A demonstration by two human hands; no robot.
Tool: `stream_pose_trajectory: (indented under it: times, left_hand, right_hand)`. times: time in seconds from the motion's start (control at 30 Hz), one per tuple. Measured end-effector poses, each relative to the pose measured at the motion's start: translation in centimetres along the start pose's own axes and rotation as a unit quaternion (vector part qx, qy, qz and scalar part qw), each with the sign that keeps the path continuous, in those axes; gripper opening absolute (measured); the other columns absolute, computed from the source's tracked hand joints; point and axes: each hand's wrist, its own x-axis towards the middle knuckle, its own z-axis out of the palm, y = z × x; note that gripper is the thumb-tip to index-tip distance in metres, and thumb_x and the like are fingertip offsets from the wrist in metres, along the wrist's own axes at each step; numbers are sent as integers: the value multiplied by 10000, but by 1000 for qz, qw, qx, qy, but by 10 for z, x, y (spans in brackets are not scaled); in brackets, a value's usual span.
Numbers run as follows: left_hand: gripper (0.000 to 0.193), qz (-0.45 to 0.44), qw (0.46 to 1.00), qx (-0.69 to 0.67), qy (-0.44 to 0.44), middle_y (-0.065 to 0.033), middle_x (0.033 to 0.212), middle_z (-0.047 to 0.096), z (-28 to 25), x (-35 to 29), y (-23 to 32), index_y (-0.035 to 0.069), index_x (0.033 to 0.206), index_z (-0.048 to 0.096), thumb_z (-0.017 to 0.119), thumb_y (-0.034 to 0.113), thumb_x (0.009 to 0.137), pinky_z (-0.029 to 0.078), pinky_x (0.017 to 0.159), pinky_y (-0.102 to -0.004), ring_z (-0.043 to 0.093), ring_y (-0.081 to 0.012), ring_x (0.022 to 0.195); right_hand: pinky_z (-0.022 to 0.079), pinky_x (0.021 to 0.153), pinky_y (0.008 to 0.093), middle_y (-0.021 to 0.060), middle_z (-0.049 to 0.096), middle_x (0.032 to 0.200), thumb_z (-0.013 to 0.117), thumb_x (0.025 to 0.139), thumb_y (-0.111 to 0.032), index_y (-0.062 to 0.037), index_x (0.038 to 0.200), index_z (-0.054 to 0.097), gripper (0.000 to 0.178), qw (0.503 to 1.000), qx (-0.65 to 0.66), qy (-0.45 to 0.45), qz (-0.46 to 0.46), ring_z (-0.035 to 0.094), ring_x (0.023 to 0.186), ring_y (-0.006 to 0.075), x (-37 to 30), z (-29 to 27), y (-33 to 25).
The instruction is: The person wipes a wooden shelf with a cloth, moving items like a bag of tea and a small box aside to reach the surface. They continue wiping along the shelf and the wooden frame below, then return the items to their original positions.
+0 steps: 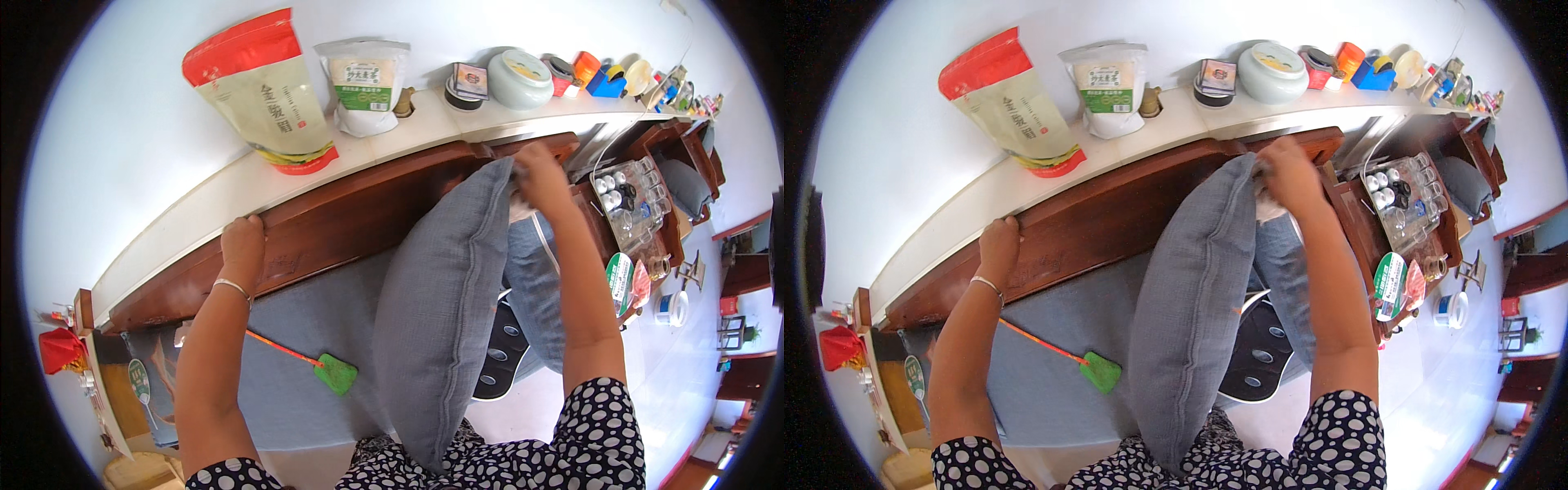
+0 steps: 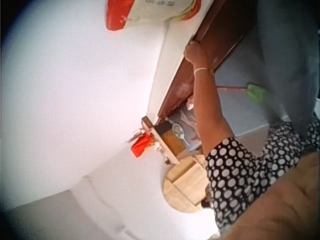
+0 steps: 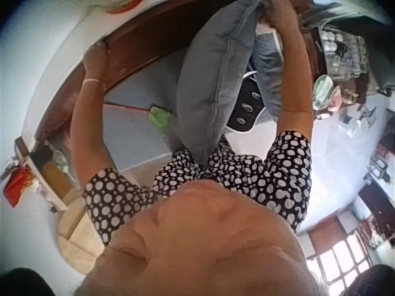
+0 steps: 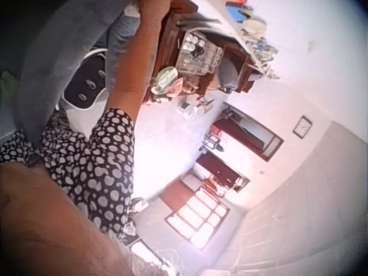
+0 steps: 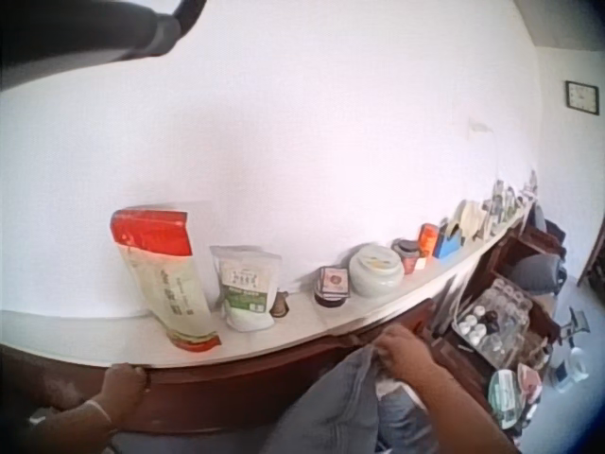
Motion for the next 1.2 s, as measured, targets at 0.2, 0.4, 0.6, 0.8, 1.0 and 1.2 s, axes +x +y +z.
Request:
stream_pose_trajectory:
  times: [0.2,0.4,0.6,0.8,1.0,1.2]
  left_hand:
    - [110,-1,1000,5,8,-139,788,652,22,0,-11,71,811,634,572,159,834,551,611,-386,674,-279,736]
    - [187,-10,998,-29,-55,-133,907,683,26,5,-17,63,984,659,533,147,874,557,594,-466,688,-296,819]
    - [173,2,997,-17,-80,-175,907,673,-13,5,-5,38,970,644,533,124,869,564,618,-458,681,-312,856]
    - [241,80,992,-2,-94,-149,925,690,-7,4,-17,60,1040,622,613,134,811,559,531,-462,691,-301,798]
    - [153,67,995,-6,-71,-129,886,677,-3,1,-22,68,975,628,565,115,844,559,538,-417,687,-286,805]
    - [122,53,998,-7,-45,-132,877,669,-6,4,-6,73,937,631,578,126,841,560,612,-394,685,-274,809]
  right_hand:
    - [439,931,315,113,608,1103,594,783,9,-63,1056,635,286,932,123,335,-64,573,1058,237,12,-125,-82]
    - [472,784,232,1,651,978,622,883,-97,-88,1115,657,235,839,438,324,4,583,890,92,16,-124,-205]
    - [485,714,238,49,637,968,631,850,-70,3,1131,612,292,737,616,221,170,590,837,108,19,-34,-244]
    - [505,721,307,113,620,1002,646,820,-101,42,1172,552,391,722,594,195,296,607,842,184,22,36,-201]
    - [515,721,348,156,606,1045,656,797,-114,61,1157,547,415,705,582,217,343,610,880,233,44,67,-171]
    - [466,900,423,227,553,1085,611,779,-220,-18,1104,608,383,932,10,210,296,552,1031,386,46,116,-155]
